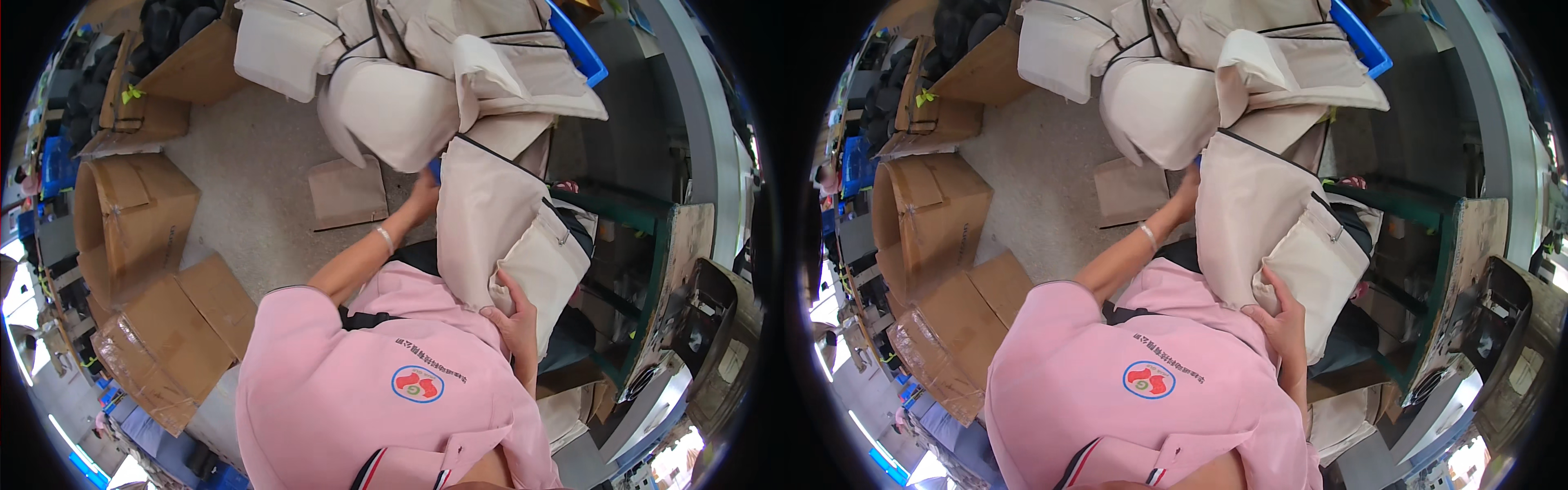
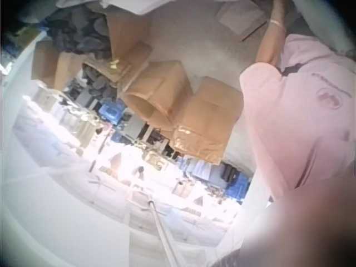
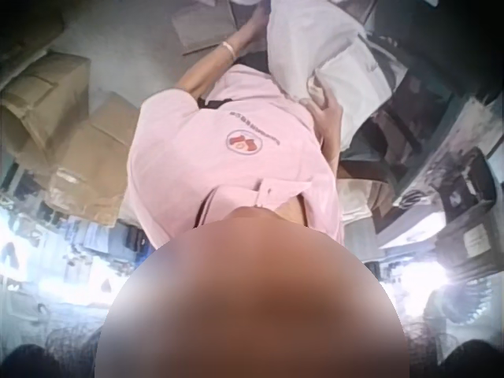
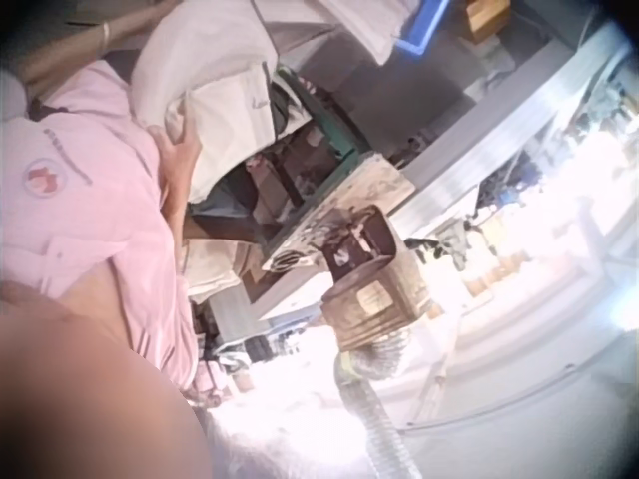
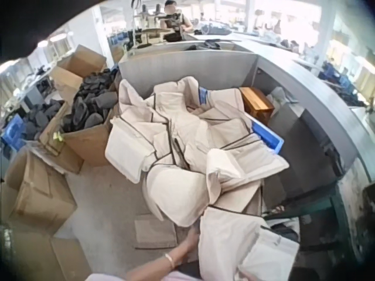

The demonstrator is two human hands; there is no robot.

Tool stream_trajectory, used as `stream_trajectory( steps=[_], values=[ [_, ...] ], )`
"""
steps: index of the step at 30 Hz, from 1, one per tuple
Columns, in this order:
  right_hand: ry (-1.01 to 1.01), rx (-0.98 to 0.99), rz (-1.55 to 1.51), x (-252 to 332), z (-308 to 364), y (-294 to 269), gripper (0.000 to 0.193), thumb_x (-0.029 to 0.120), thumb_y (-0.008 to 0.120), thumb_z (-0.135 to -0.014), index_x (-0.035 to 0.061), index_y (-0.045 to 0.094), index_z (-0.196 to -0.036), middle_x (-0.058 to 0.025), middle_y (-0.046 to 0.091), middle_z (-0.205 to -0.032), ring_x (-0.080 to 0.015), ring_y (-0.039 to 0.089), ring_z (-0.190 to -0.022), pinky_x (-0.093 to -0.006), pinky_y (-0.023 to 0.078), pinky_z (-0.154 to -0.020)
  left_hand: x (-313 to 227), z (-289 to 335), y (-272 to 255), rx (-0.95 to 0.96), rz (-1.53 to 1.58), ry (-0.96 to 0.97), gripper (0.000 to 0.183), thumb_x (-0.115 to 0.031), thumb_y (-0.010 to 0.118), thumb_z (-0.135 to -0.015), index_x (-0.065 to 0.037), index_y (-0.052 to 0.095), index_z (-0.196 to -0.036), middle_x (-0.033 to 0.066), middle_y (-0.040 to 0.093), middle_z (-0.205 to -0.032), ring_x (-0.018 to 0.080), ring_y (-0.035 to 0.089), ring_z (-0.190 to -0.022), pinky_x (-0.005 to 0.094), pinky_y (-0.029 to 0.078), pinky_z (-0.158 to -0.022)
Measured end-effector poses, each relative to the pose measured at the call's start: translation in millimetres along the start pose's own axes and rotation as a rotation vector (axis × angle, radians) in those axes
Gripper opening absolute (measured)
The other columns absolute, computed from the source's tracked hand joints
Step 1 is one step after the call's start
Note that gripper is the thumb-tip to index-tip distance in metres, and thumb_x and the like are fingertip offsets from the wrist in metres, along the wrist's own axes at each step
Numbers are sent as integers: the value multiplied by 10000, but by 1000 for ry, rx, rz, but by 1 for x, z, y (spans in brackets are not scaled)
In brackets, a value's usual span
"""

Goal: Assembling fabric bags by aligning edges, using an industrial machine to seal or sew them, and trimming excess thread with scissors.

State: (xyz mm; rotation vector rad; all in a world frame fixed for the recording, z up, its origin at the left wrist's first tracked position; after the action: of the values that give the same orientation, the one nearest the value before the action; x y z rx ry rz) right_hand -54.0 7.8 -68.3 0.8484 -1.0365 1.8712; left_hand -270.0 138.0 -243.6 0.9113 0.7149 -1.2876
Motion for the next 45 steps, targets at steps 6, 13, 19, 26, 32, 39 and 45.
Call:
stream_trajectory(
  steps=[6,13,19,26,32,39,45],
  values=[
    [138,-69,203,15,-10,-9,565,96,763,-818,26,576,-1346,-161,664,-1253,-221,614,-1170,-308,450,-1002,7,-38,89,273,-178,9,675,-224,726,-852,-52,361,-1393,128,556,-1254,241,621,-1036,376,580,-757],
    [83,-230,164,53,-90,-53,485,90,721,-866,6,580,-1322,-110,683,-1171,-166,621,-1061,-277,462,-940,22,-67,153,616,-281,69,532,-229,685,-888,-39,499,-1349,111,620,-1181,212,628,-985,363,558,-771],
    [23,-247,16,51,-106,-44,403,74,688,-900,13,605,-1289,-58,676,-1102,-109,599,-998,-252,466,-909,149,-55,-16,174,-3,-242,349,-225,619,-915,-19,682,-1190,106,725,-1056,168,673,-922,333,539,-757],
    [-255,-418,313,105,-160,-77,369,98,708,-880,55,629,-1238,-78,713,-1018,-144,655,-918,-282,495,-848,150,35,-181,-527,-105,-238,607,-490,573,-956,23,590,-1279,216,654,-1183,268,618,-1116,397,485,-932],
    [-468,-279,472,111,-258,-52,361,187,711,-884,103,628,-1225,-177,704,-1046,-339,688,-915,-357,522,-807,-34,-107,-157,-693,158,165,990,-501,693,-871,112,221,-1487,261,354,-1518,322,383,-1386,361,331,-1117],
    [-538,-225,532,66,-320,-23,302,244,619,-935,122,617,-1211,-171,695,-1041,-386,665,-895,-464,528,-769,-91,-160,-108,-1143,-9,122,750,-227,695,-855,165,332,-1382,334,446,-1402,445,440,-1314,431,380,-1093],
    [-481,-197,742,58,-366,15,170,265,581,-963,142,614,-1075,-110,703,-937,-345,682,-782,-458,527,-647,-114,-138,-100,-1232,-69,125,610,-216,688,-864,67,448,-1348,265,560,-1312,403,533,-1228,441,415,-1023]
  ],
)
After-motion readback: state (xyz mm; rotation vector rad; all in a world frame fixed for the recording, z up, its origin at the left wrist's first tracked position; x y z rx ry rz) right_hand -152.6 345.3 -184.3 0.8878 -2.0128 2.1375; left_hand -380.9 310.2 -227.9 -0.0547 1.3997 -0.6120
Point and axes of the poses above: each hand's wrist, its own z-axis away from the middle knuckle, its own y-axis out of the palm, x = y × z, the point moved 10 cm from there along -z, towards the middle knuckle
